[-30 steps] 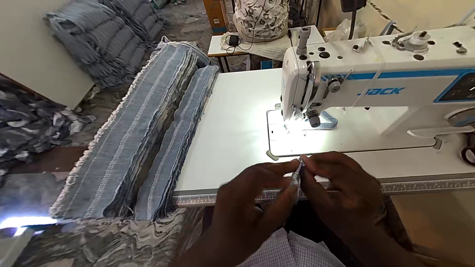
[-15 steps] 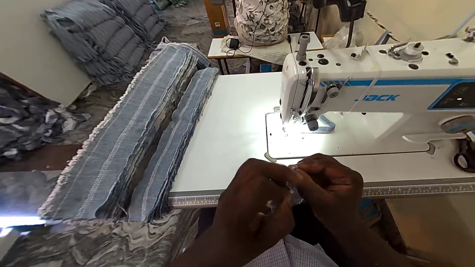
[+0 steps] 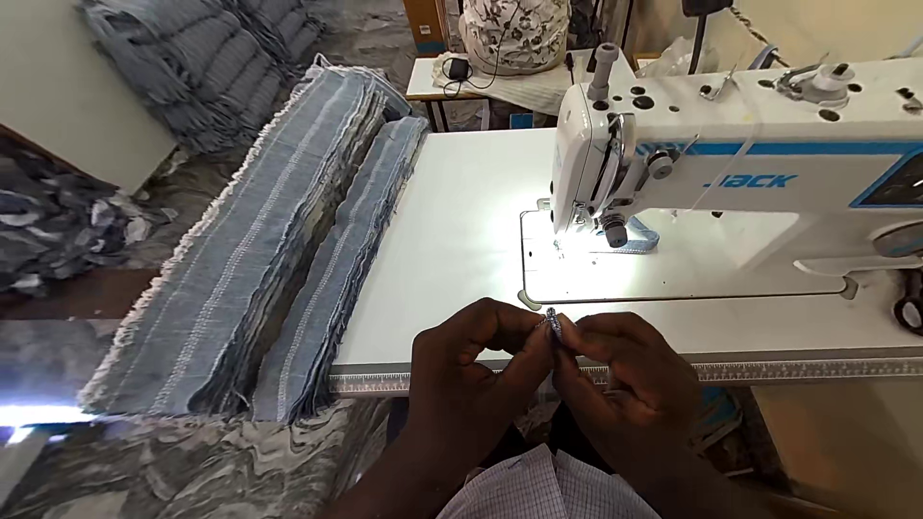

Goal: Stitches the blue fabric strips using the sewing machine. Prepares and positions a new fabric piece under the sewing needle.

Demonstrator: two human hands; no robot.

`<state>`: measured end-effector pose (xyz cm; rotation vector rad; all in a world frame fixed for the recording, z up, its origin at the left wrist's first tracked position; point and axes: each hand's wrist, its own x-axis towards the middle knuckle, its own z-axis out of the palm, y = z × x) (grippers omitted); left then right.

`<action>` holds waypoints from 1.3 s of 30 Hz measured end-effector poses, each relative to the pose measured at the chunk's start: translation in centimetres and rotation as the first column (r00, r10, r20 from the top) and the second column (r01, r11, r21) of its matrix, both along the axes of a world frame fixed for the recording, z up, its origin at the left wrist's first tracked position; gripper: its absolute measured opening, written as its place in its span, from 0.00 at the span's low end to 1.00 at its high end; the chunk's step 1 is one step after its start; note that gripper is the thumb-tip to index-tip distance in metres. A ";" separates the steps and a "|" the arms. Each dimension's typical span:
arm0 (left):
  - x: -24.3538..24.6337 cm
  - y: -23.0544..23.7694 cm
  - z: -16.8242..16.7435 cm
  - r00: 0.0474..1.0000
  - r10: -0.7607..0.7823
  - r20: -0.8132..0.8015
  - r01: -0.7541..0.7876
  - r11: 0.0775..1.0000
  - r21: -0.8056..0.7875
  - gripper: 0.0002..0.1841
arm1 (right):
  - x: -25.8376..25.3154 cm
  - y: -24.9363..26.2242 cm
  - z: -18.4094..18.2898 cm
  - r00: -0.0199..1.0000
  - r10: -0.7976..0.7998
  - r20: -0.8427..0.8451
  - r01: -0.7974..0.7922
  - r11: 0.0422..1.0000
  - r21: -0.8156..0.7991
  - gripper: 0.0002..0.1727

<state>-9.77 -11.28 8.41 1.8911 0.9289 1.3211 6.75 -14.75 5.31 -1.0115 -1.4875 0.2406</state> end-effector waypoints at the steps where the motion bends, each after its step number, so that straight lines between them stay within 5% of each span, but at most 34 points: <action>1: 0.0 -0.1 0.3 1.000 -0.017 0.007 0.017 0.999 -0.052 0.04 | -0.2 -0.1 -0.1 0.995 -0.069 0.066 0.068 0.997 0.026 0.12; 4: -0.1 -0.5 0.5 0.996 -0.084 0.042 0.090 0.977 -0.193 0.12 | -0.1 0.1 -0.8 0.963 -0.155 0.219 0.140 0.987 0.082 0.12; 6: -0.1 -0.3 0.3 0.993 -0.079 0.084 0.100 0.955 -0.280 0.14 | 0.2 0.2 -1.2 0.973 -0.062 0.224 0.059 0.998 0.023 0.12; 9: 0.3 0.7 -0.6 0.971 -0.045 0.234 0.137 0.910 -0.391 0.09 | 0.8 0.6 -1.5 0.983 0.173 -0.061 -0.179 0.977 -0.117 0.19; 11: 1.1 1.0 -1.5 0.953 -0.055 0.298 0.185 0.886 -0.426 0.07 | 1.4 1.1 -1.9 0.963 0.132 -0.233 -0.184 0.959 -0.217 0.22; 13: 1.9 1.4 -2.1 0.973 -0.113 0.199 0.192 0.879 -0.436 0.07 | 2.3 1.6 -2.7 0.960 0.054 -0.274 -0.166 0.901 -0.401 0.16; 15: 2.3 2.9 -2.6 0.966 -0.212 -0.149 0.137 0.905 -0.403 0.07 | 3.5 1.8 -3.4 0.967 -0.002 -0.255 -0.136 0.844 -0.519 0.08; 17: 3.1 5.1 -2.9 0.873 -0.344 -0.345 0.145 0.859 -0.491 0.10 | 4.6 1.8 -3.8 0.989 -0.048 -0.142 -0.046 0.806 -0.590 0.10; 19: 4.6 7.2 -3.8 0.866 -0.398 -0.303 0.147 0.781 -0.607 0.11 | 5.2 1.9 -4.4 0.978 -0.171 0.120 0.209 0.821 -0.532 0.09; 22: 7.0 10.4 -6.2 0.898 -0.342 -0.278 0.093 0.763 -0.640 0.12 | 4.8 2.6 -5.2 0.844 -0.280 0.457 0.463 0.810 -0.359 0.22; 25: 8.0 12.2 -7.3 0.782 -0.255 -0.569 -0.056 0.880 -0.472 0.12 | 3.6 4.0 -7.4 0.743 -0.199 0.639 0.521 0.771 -0.367 0.20; 29: 6.3 11.9 -7.1 0.650 -0.093 -0.754 -0.146 0.959 -0.244 0.17 | 7.6 8.0 -7.5 0.672 -0.071 0.738 0.364 0.898 -0.245 0.17; 33: 4.5 8.1 -8.2 0.646 0.028 -0.762 0.069 0.993 0.096 0.23 | 11.5 11.6 -7.8 0.703 0.126 0.700 0.050 0.973 -0.225 0.17; 39: 4.3 7.7 -9.5 0.583 0.106 -0.806 0.149 0.961 0.234 0.28 | 11.8 11.6 -7.7 0.714 0.112 0.691 0.058 0.974 -0.217 0.22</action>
